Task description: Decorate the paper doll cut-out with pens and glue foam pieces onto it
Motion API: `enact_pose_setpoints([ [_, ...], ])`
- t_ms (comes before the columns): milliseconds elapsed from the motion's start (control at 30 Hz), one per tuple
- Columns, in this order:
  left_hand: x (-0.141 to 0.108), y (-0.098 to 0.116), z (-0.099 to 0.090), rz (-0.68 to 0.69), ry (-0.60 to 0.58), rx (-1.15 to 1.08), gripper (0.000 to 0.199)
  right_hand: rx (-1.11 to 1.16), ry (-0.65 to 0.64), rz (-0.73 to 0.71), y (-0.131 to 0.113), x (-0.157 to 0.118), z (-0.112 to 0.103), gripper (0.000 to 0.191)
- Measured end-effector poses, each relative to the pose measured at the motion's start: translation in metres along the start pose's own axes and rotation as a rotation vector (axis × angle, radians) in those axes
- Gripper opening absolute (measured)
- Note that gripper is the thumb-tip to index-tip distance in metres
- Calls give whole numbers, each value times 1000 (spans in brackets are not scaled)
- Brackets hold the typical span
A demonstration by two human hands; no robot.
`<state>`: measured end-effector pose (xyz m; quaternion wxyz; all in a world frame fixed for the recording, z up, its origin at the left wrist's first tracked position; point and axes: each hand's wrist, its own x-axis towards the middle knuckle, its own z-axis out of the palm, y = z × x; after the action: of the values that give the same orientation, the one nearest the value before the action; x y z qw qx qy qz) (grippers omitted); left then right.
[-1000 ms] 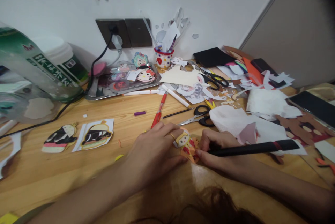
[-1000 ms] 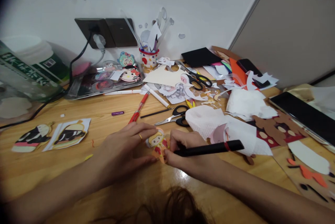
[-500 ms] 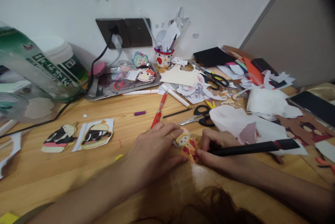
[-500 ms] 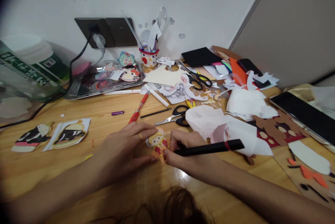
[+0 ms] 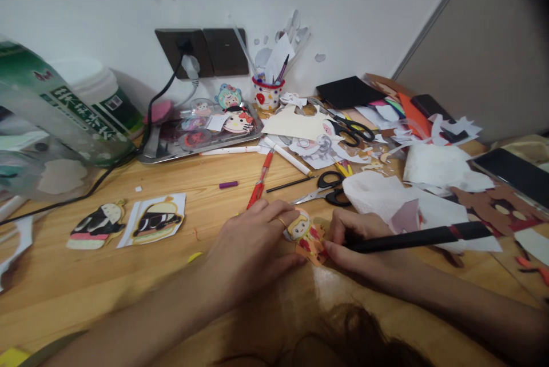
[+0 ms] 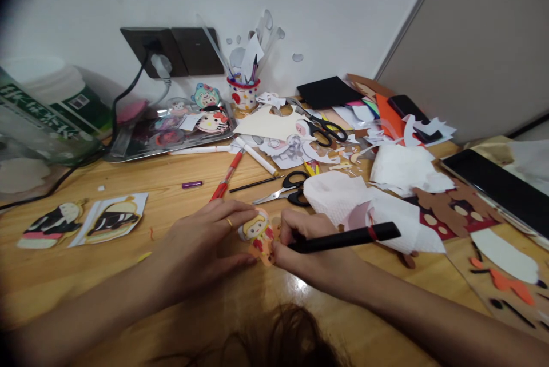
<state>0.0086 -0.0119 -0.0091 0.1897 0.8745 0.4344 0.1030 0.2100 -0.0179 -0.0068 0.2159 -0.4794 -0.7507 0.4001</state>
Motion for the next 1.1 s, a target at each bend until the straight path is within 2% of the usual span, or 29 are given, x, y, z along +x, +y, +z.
enact_pose_setpoints([
  [167, -1, -1, 0, 4, 0, 5, 44, 6, -22, 4, 0, 1, 0, 22],
  [467, -1, 0, -2, 6, 4, -3, 43, -3, 37, 26, 2, -1, 0, 23],
  [633, -1, 0, -1, 10, 12, -5, 43, -1, -3, -18, 3, -1, 0, 23],
  [1100, -2, -1, 0, 5, 3, -5, 44, -13, -42, 9, -4, 1, -2, 23],
])
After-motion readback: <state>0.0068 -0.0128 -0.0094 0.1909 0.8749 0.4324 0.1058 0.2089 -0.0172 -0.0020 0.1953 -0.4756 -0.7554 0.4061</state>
